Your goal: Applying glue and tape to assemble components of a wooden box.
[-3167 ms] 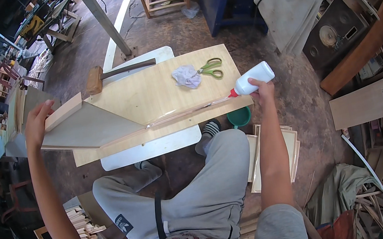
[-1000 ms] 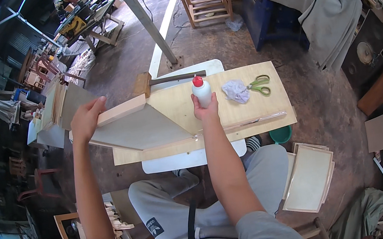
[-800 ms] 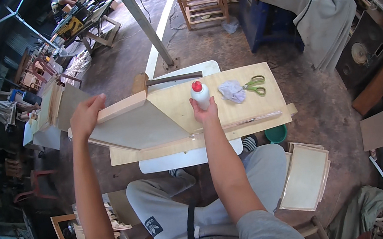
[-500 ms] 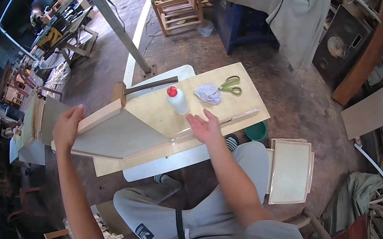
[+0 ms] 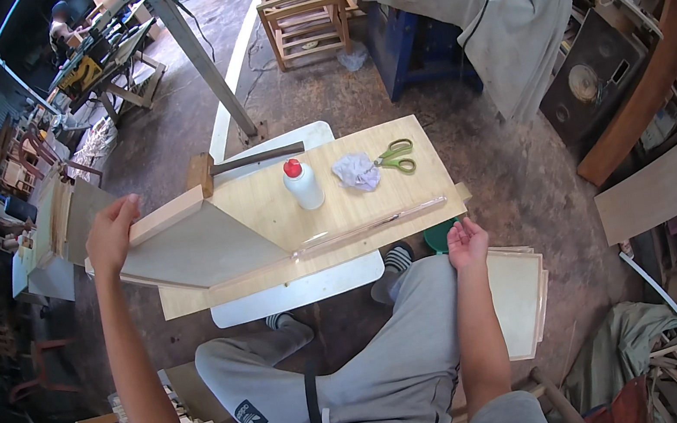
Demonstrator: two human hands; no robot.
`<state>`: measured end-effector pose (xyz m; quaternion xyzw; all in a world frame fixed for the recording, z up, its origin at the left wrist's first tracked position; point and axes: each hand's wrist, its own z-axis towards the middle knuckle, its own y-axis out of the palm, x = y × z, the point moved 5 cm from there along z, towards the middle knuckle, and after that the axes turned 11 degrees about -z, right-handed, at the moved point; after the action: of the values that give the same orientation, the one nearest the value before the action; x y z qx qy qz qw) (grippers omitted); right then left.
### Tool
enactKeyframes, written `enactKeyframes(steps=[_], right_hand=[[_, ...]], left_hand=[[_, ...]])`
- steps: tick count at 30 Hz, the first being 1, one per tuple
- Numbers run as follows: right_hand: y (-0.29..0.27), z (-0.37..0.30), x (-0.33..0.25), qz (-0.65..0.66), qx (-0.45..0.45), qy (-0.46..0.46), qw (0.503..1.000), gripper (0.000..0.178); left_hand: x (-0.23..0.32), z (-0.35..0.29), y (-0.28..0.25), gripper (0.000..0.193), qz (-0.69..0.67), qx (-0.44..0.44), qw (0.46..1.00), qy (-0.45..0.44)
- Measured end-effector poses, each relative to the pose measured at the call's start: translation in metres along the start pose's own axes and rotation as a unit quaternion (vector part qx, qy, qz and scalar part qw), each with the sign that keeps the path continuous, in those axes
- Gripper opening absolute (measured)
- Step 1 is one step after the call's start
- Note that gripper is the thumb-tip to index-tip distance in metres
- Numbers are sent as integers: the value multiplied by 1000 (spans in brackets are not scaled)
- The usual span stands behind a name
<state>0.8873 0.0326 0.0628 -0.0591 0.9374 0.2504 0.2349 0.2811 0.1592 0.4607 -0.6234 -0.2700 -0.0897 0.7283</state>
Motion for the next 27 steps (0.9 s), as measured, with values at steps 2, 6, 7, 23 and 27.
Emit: enactKeyframes(steps=[2, 6, 7, 23, 27], right_hand=[[22, -18, 9, -117, -12, -96, 988, 28], [145, -204, 64, -342, -162, -439, 815, 17], [174, -262, 84, -392, -232, -549, 700, 17], [332, -431, 220, -483, -384, -752, 231, 51], [318, -429, 149, -465, -428, -734, 246, 43]], left_hand=[[-5, 0, -1, 53, -6, 15, 1000, 13], [-10, -2, -1, 51, 4, 37, 999, 29], [-4, -2, 0, 51, 11, 41, 999, 30], [-26, 5, -35, 45, -517, 28, 840, 164], [-76, -43, -68, 43, -555, 262, 775, 150]])
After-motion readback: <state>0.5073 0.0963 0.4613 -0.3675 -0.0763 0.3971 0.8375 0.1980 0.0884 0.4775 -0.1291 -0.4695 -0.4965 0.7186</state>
